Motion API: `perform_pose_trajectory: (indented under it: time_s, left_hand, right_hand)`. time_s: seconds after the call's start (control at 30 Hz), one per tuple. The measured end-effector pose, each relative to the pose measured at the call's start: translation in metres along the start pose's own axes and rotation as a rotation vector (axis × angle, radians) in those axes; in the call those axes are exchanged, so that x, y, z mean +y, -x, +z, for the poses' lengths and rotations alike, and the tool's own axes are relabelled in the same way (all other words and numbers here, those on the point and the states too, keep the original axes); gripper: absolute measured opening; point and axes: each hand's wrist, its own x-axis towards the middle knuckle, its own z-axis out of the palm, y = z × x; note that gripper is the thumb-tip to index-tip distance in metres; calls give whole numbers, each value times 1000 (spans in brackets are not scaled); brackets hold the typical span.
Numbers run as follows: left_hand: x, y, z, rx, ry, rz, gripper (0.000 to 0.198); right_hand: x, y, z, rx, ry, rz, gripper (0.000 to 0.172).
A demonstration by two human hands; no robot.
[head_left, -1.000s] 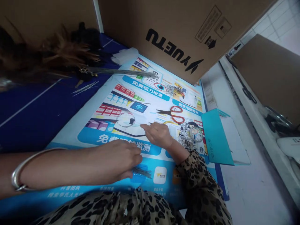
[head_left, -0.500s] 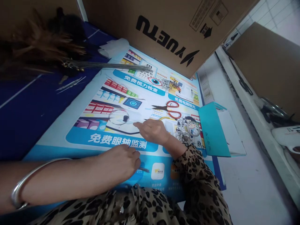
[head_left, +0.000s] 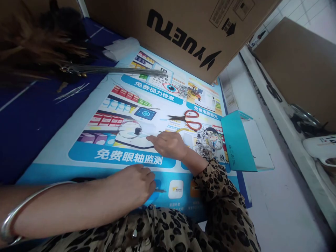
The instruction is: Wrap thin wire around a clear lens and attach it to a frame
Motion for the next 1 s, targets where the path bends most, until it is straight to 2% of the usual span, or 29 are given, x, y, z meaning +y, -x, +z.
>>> perform_pose_trajectory:
  time_s: [0.3,0.43,0.57,0.63,0.73,0.8,0.9,1.0]
  left_hand:
    - [-4,7,25,93,-23,-51,20]
    - [-13,13,20,59,97,-56,21]
    - [-37,19,1,-23,471,-170,13]
    - [-50,20,-4,-17,720,-229,10]
    - [-67,20,-1,84,1095,-341,20]
    - [-75,20,5,200,1311,-424,27]
    - [-80,19,15,336,1571,-490,34]
    - [-79,19,19,379,1766,-546,34]
  right_hand:
    - [-1,-1,-1,-19,18,-13,31]
    - [-1,0,1,-26,21,-15,31]
    - [0,0,1,52,13,-35,30]
    - [-1,0,-2,91,-14,-40,29]
    - [-5,-4,-11,141,-112,-24,25]
    - [-9,-7,-17,175,-174,25,25]
    - [-15,-12,-27,188,-375,180,25]
    - [-18,-18,-37,99,-668,359,29]
